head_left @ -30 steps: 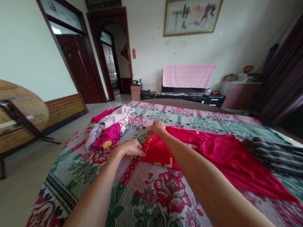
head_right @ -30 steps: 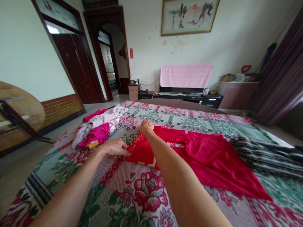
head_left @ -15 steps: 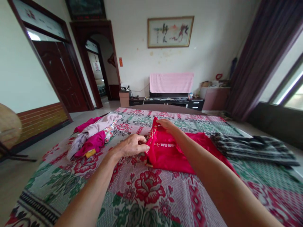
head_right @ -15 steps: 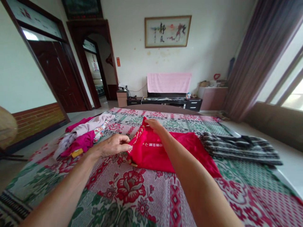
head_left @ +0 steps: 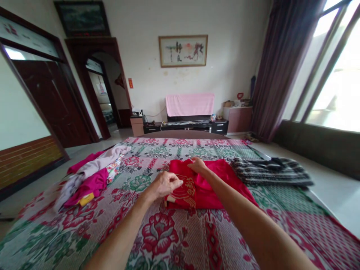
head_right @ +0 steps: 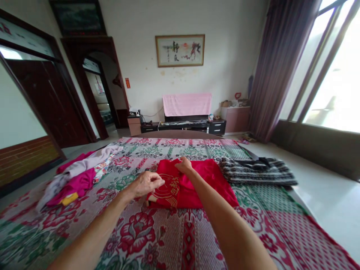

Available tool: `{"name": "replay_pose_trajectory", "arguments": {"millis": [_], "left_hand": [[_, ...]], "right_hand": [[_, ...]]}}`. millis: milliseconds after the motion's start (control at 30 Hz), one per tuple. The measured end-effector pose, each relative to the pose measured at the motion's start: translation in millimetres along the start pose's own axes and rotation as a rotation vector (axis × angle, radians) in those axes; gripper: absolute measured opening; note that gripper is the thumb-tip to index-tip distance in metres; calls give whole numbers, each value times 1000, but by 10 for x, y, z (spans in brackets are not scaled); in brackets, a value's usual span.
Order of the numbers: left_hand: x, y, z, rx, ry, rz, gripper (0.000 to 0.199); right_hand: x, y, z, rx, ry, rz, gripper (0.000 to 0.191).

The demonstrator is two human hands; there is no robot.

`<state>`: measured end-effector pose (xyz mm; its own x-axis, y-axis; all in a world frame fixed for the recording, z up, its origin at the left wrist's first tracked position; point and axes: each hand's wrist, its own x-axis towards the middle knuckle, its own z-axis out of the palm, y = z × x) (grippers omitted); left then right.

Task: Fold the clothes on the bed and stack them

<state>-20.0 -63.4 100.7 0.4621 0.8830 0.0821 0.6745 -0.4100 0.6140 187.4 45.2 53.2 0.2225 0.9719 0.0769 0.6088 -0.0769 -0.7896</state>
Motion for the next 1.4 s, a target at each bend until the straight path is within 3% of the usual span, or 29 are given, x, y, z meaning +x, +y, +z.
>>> {"name": "replay_pose_trajectory", "arguments": {"millis": [67,133,300,400,567,833,967,1100,1300,1400], "left_hand": [[36,-141,-19,68,134,-28,30],[43,-264,1,132,176,-56,26],[-52,-390,143,179,45,-53,34],[-96,-407,185,171,46,-52,40],[-118,-476,145,60,29,-40,43],[-216,-613,2,-238,-168,-46,57],[-211,-698,18,-308,-122,-27,55],[-235,-630,0,-245,-147,3,46],[-286,-467,57,101,-125,62,23],[-286,-464,108,228,-116,102,27]], "right_hand": [[9,17,28,-78,7,22,49],[-1,26,50,-149,24,-33,55],[-70,-1,76,-360,130,-253,49],[-78,-73,90,-436,117,-353,41],[11,-165,155,-559,4,-334,26],[63,-92,213,-501,75,-343,31],[-174,-144,136,-389,108,-497,32],[-587,-179,43,-285,-27,-722,24],[-1069,-105,2,-221,-170,-913,14],[-1173,-51,27,-206,-211,-943,12]]}}
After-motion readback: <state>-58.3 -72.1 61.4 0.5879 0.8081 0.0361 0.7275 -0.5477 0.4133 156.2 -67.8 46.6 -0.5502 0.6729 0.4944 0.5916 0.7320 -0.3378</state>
